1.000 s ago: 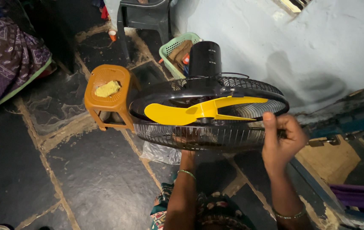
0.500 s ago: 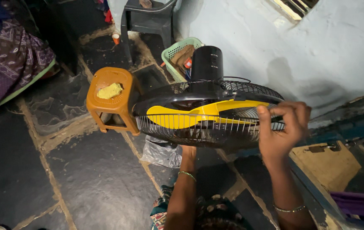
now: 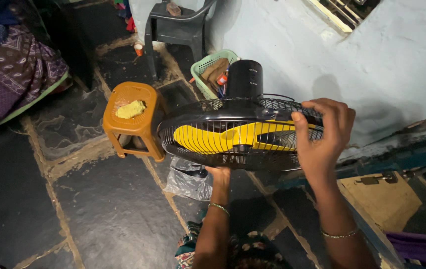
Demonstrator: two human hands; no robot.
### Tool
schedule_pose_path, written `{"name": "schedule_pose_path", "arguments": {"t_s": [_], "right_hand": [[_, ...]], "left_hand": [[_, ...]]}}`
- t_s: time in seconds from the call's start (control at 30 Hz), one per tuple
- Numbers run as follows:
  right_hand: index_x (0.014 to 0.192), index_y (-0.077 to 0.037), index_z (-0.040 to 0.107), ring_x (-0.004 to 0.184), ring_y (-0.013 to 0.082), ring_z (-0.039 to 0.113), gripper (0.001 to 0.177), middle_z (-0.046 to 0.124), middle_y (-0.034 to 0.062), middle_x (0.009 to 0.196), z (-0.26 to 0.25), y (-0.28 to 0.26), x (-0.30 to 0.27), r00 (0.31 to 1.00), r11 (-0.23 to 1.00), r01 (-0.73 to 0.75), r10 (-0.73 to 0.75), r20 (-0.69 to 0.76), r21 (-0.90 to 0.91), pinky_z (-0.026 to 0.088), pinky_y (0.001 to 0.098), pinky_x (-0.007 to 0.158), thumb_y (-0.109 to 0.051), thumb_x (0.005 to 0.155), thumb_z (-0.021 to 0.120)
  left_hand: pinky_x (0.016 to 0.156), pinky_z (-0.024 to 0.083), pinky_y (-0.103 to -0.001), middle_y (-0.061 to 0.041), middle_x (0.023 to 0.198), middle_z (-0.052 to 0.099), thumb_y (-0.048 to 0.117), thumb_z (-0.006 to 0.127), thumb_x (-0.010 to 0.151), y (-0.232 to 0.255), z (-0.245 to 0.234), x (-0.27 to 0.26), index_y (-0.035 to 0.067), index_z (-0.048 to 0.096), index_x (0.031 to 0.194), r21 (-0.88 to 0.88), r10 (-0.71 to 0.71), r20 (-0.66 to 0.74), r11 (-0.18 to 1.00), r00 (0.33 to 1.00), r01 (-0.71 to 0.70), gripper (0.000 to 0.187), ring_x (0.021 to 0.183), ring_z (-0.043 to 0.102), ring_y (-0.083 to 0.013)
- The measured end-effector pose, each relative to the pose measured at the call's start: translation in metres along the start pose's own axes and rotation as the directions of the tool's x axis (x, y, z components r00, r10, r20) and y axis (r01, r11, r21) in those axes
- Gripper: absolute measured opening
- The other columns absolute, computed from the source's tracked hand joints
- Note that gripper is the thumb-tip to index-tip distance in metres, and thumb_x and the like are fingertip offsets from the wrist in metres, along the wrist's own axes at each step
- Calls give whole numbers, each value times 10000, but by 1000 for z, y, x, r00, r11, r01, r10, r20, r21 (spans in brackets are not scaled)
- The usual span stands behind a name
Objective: The person assembles a standing electric fan by attaching the front and rear wire cages to the motor housing and securing them with a screw. They use a screwdriver to tighten the fastener and adjust the fan head orientation.
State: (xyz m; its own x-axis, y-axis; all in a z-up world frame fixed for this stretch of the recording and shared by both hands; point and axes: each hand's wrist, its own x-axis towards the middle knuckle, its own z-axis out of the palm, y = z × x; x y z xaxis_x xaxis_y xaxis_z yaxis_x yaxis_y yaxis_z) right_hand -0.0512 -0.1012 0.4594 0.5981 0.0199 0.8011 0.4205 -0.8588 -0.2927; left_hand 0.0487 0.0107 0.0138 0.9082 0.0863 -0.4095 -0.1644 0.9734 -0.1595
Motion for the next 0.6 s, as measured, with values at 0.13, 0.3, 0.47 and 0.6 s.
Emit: {"name": "schedule_pose_path", "arguments": {"t_s": [0.13, 0.3, 0.47, 0.6], "right_hand": [[1108, -62, 728, 1120, 236, 592, 111, 676, 60, 1140, 6, 6, 7, 1000, 999, -15, 13, 28, 51, 481, 404, 974, -116, 1024, 776], [1095, -76, 743, 1069, 201, 611, 104, 683, 57, 1072, 10, 13, 8, 998, 995, -24, 19, 57, 95, 496, 364, 908, -174, 1070, 769], [1116, -48, 759, 1032, 244, 533, 260, 648, 97, 1066, 7, 12, 12, 983, 985, 152, -159, 95, 78, 444, 388, 881, -212, 915, 769], [1181, -44, 745, 1034, 240, 512, 316, 619, 93, 1070, 3, 10, 11, 976, 981, 165, -176, 126, 98, 437, 379, 876, -188, 901, 771]], "left_hand": [[1047, 505, -588, -181, 1381, 633, 572, 253, 1017, -1, -4, 4, 57, 585, 1417, 15, -5, 48, 1000, 999, 5, 732, 1241, 608, -393], [1011, 518, -580, -207, 1332, 647, 504, 278, 1022, 0, -2, 6, 30, 591, 1396, -4, -9, 1, 1000, 1000, 9, 680, 1159, 637, -387], [1008, 527, -564, -154, 1317, 671, 514, 274, 1015, 0, 2, 7, 72, 602, 1376, -33, 16, 41, 999, 999, -15, 658, 1159, 648, -373], [994, 542, -556, -161, 1305, 681, 552, 262, 1006, -1, 3, 6, 68, 622, 1360, -62, 25, 21, 998, 999, -24, 699, 1162, 656, -369]]}}
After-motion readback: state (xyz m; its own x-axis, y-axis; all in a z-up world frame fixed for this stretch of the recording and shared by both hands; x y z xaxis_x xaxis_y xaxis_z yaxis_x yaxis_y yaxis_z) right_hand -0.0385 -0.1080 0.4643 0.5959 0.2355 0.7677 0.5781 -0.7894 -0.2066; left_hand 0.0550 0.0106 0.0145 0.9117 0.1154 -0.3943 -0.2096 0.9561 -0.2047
